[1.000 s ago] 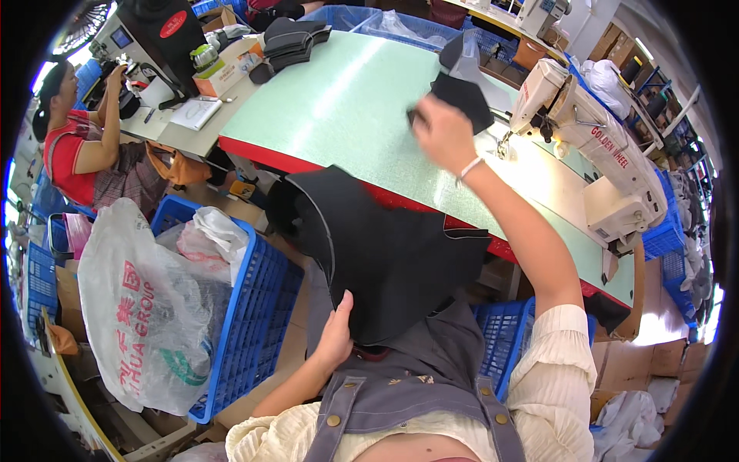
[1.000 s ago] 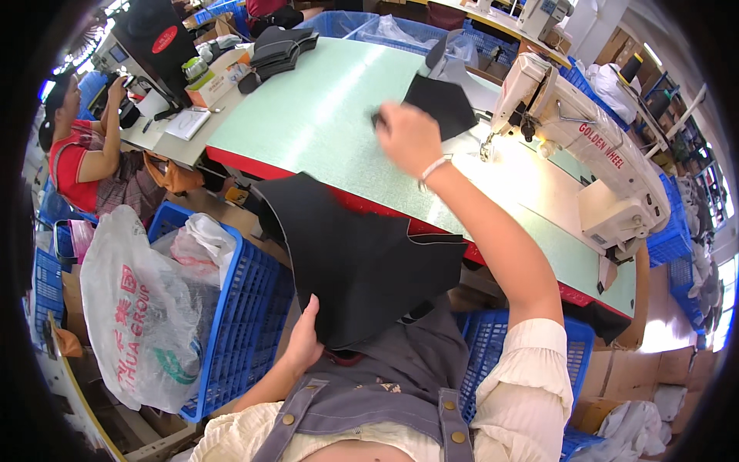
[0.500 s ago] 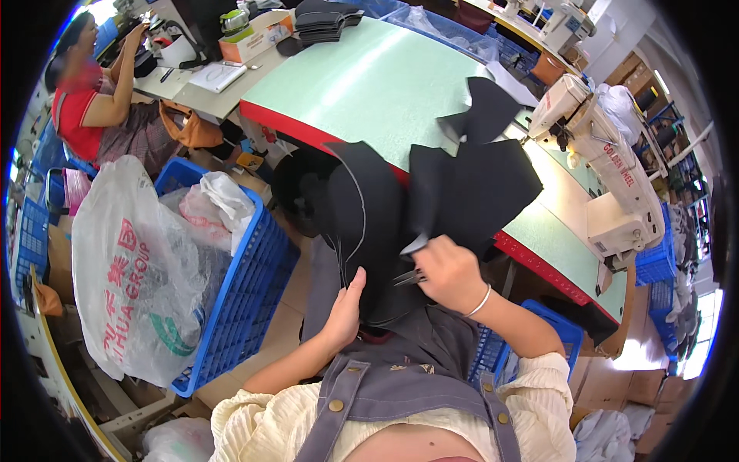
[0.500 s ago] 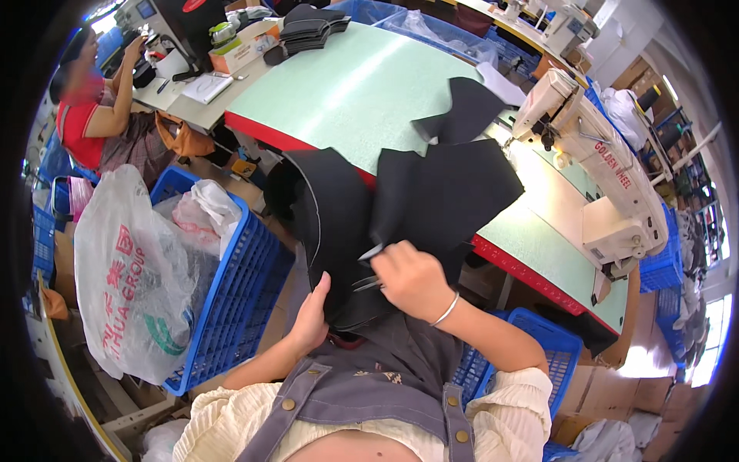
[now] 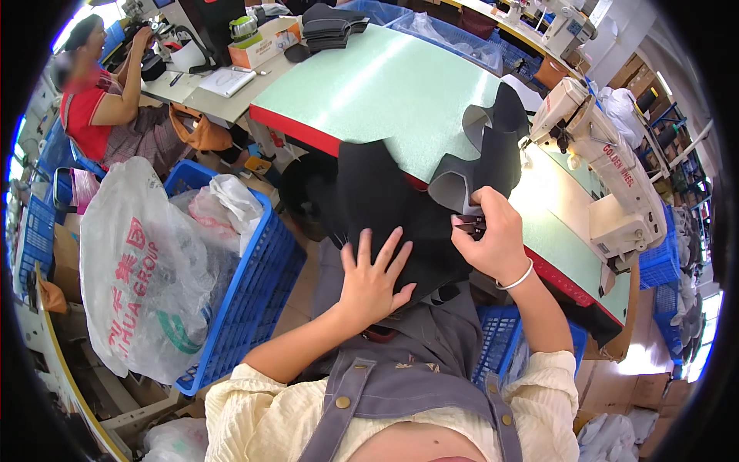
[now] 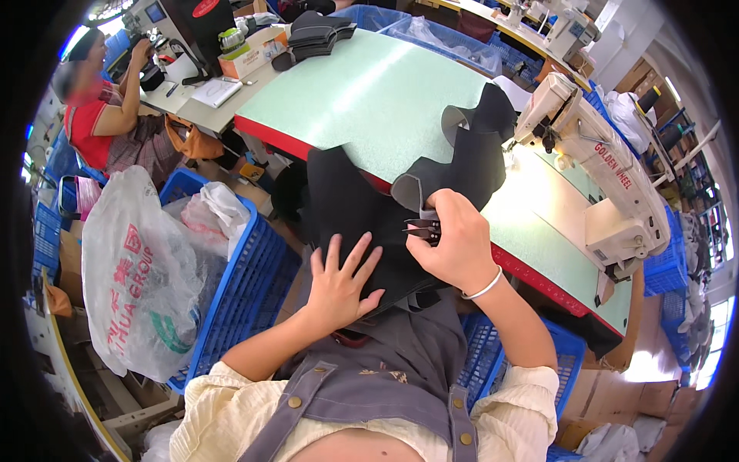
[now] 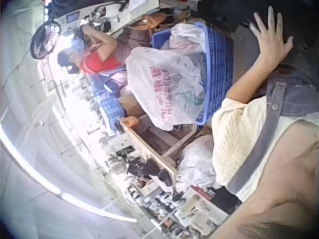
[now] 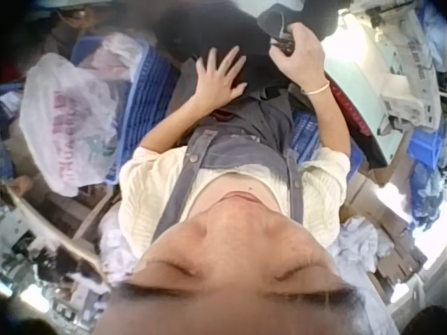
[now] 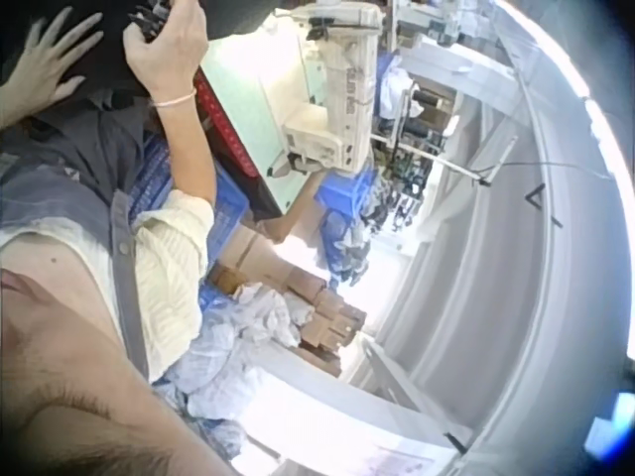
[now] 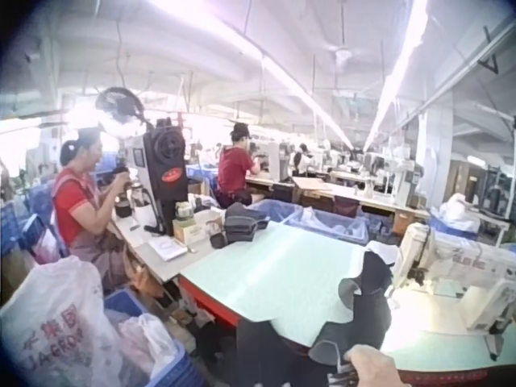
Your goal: The person cuts connecting threads between fabric pieces using thread snips to separate them, then stacks the fabric pieces and places them into a blue crate.
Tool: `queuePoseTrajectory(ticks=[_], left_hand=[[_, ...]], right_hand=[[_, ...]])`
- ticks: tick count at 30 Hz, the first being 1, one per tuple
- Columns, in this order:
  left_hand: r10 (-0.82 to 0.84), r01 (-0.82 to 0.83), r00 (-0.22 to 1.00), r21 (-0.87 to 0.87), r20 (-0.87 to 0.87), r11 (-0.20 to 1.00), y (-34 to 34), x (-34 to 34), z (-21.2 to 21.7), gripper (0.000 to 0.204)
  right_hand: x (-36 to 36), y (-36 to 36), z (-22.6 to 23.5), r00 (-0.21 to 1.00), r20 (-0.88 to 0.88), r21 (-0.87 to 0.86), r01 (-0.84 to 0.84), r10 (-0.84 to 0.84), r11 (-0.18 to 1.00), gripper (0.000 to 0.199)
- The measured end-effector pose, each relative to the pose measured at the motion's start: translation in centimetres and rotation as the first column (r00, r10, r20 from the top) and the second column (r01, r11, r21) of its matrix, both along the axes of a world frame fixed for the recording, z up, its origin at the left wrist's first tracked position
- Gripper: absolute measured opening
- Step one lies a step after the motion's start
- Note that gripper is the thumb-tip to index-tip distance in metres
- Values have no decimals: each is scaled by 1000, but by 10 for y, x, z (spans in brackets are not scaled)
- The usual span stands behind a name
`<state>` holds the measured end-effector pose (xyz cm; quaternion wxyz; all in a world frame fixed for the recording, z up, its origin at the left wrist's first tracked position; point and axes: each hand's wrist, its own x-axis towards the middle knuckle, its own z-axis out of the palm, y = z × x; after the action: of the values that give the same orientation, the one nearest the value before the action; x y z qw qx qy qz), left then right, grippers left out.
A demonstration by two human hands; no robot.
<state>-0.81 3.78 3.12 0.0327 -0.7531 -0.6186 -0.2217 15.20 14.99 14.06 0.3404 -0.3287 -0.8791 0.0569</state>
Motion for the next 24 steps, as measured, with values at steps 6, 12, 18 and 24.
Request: queuePoseTrajectory(ticks=[6, 12, 18, 24], left_hand=[[53, -58, 992, -35, -116, 998, 2, 13, 3, 62], [57, -68, 978, -49, -198, 996, 1, 9, 1, 63], [-29, 310, 322, -77, 946, 948, -4, -8, 29, 35], [412, 578, -744, 198, 526, 791, -20, -17, 25, 36]], right_hand=[[-4, 48, 17, 977, 128, 191, 145, -171, 971, 24], [-41, 52, 91, 865, -472, 238, 312, -171, 920, 17], [-24, -61, -15, 947, 222, 305, -292, 231, 906, 35], [-21, -82, -52, 971, 124, 128, -220, 204, 967, 38]])
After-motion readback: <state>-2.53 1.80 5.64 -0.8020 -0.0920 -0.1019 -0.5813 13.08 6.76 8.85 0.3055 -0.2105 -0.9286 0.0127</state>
